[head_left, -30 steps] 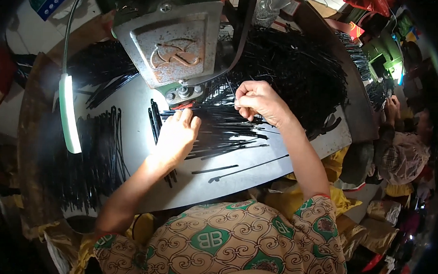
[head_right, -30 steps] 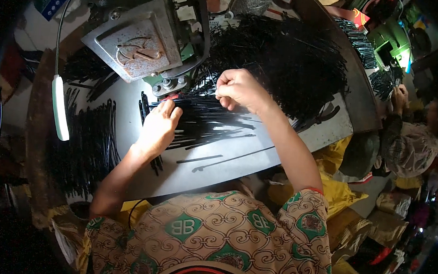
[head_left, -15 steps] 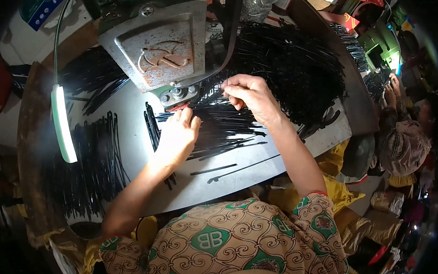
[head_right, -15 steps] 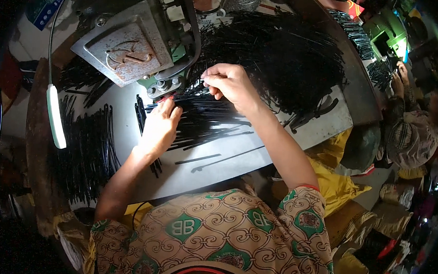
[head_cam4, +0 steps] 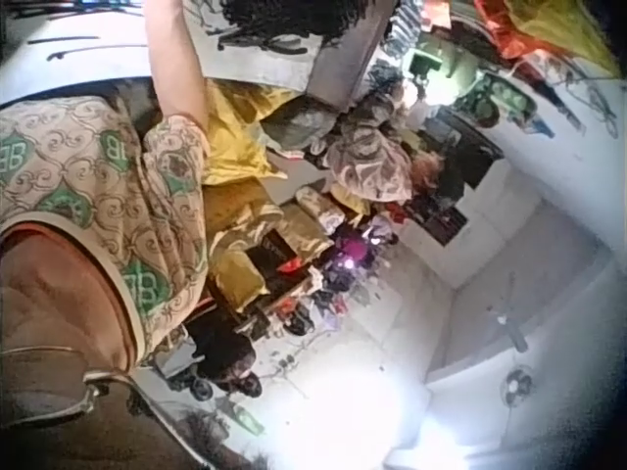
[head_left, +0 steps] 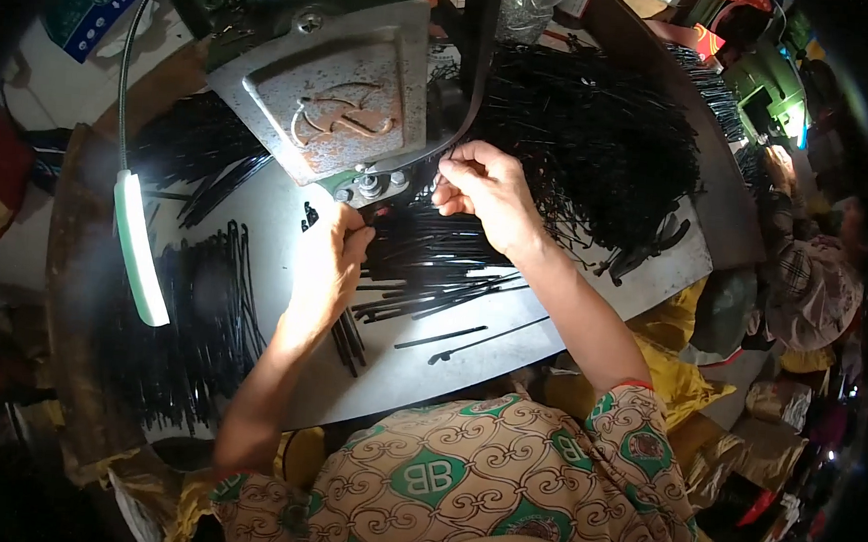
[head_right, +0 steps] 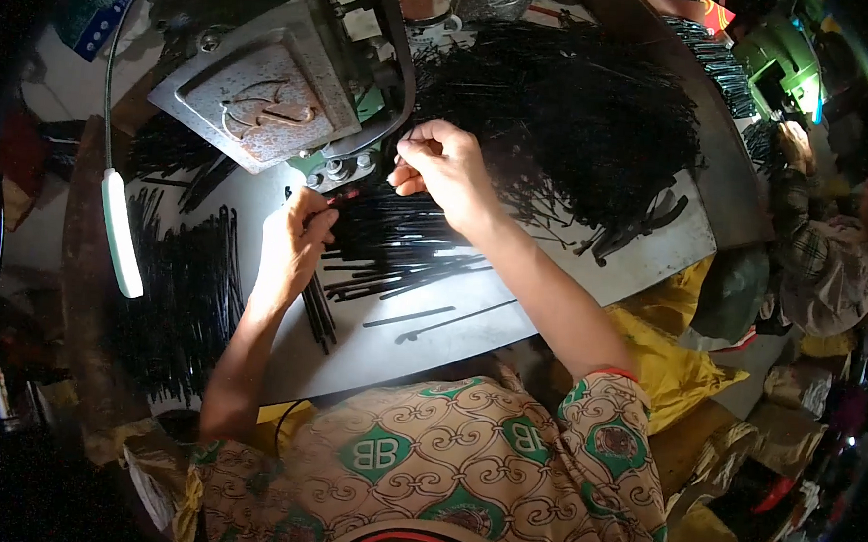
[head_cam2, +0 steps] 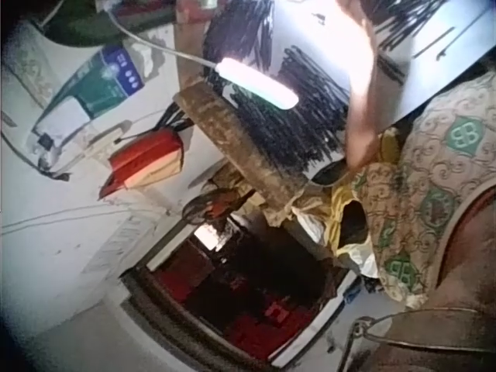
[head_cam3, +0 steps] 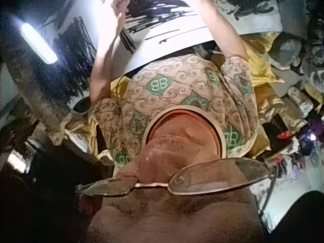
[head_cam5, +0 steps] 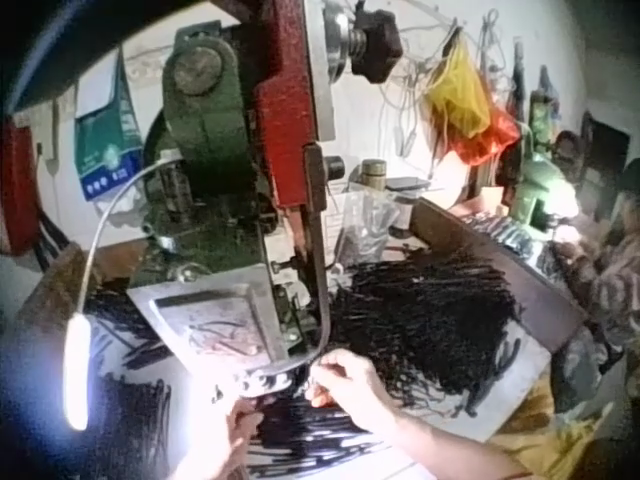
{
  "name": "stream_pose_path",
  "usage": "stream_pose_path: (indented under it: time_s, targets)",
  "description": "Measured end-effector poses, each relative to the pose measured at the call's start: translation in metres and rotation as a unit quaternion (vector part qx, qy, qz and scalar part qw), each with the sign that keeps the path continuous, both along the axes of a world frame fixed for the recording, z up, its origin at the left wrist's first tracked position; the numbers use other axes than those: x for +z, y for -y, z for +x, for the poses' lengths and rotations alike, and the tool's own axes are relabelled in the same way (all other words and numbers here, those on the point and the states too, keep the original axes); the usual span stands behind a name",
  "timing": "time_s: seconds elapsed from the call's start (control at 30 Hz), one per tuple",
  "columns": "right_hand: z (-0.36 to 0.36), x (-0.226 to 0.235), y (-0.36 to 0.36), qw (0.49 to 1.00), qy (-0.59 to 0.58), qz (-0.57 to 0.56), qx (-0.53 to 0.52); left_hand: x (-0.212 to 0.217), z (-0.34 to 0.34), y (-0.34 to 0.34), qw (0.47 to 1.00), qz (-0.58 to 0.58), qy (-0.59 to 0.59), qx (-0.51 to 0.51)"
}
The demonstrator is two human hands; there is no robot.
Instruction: The person crimps black plastic rods using a tabletop press machine, gathers the processed rods into a bundle by hand, and places them into a sack.
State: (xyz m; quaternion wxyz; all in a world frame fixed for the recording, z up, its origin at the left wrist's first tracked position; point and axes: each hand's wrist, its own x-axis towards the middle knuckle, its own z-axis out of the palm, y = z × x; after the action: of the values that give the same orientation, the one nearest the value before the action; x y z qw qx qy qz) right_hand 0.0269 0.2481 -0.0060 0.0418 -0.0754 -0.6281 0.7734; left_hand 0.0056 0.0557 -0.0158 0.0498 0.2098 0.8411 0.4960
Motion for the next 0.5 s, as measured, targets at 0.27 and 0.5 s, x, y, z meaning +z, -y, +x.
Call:
stream_pose_path:
  time_s: [0.27, 0.5]
  targets:
    - [-0.002, -0.01, 0.031, 0.983, -0.025, -0.179, -0.032, -0.002, -0.009, 0.003, 0.985, 0.021, -0.156, 0.065]
    - [-0.004, -0.015, 0.041, 0.977, -0.05, -0.2, -0.054, -0.002, -0.012, 0.001, 0.993, 0.006, -0.09, 0.072]
